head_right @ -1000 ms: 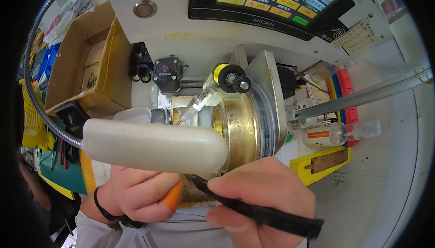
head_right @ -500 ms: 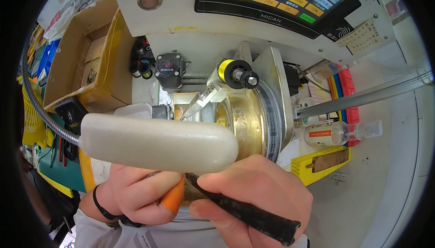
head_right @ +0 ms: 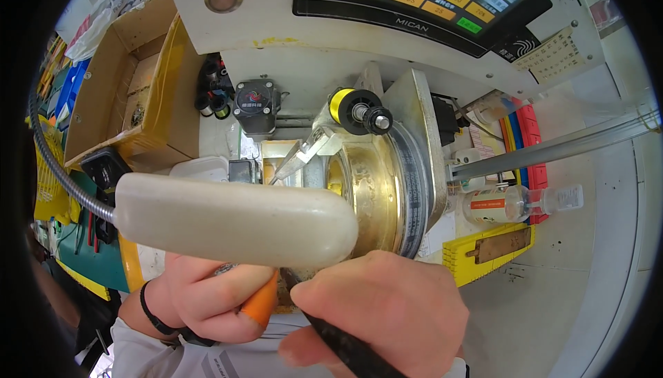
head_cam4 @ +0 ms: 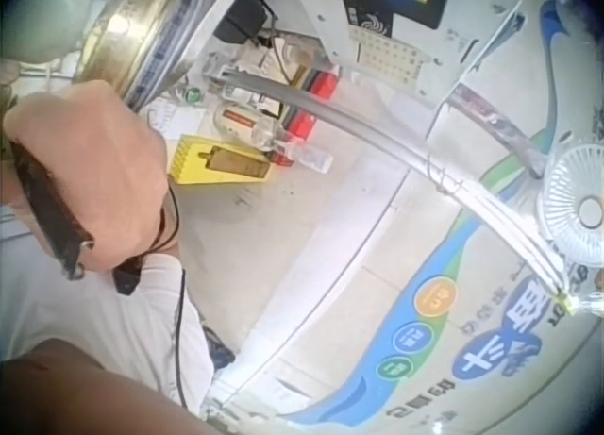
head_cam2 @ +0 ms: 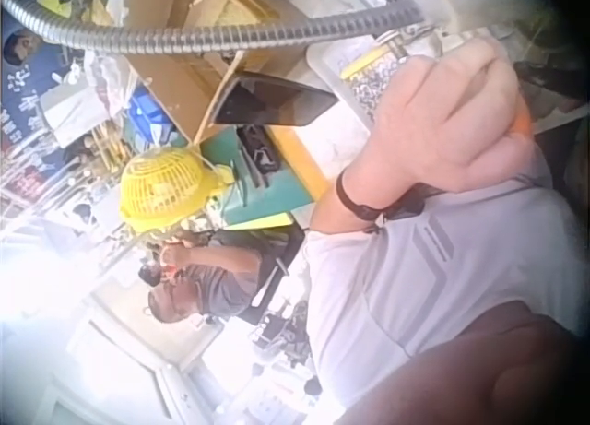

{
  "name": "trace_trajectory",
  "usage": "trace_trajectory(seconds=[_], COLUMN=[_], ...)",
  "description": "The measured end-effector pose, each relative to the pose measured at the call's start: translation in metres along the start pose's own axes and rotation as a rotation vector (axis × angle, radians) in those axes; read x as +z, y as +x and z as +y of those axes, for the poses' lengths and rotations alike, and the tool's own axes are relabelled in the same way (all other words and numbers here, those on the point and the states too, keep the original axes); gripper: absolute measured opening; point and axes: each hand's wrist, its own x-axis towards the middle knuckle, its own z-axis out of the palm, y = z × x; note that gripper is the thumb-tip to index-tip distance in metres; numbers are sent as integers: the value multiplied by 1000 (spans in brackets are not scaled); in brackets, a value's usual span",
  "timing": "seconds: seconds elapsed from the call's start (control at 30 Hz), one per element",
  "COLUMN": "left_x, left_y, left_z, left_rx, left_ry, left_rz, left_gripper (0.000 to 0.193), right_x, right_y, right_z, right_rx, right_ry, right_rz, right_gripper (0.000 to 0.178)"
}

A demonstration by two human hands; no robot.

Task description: The recorder is assembling small metal components using an automated industrial machine at a workstation.

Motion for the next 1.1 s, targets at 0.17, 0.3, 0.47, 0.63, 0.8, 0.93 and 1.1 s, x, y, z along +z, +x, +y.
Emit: trace_trajectory(seconds=[0.17,0.3,0.47,0.63,0.8,0.93,1.1], left_x=[2,1,-6,-4,1,10,6], left_y=[-5,-8,-1,-13,-6,-3,14], left_z=[3,2,1,3,1,1,13], left_rx=[-39,-12,-31,-131,-81,-122,-278], left_ry=[22,64,53,-32,5,96,341], left_rz=[-15,8,-11,-43,-56,-43,-45], left_gripper=[15,14,15,30,31,29,19], right_x=[-19,-18,22,-13,-64,-53,-63], right_y=[11,13,-21,-40,-98,-97,-68], right_z=[-13,-20,0,29,51,49,22], right_rx=[27,129,-263,-332,143,253,135], right_ry=[-381,-344,-91,-56,-739,-936,-646], right_rz=[-336,-409,493,413,-138,-169,162], right_gripper=[39,33,42,38,26,20,15])
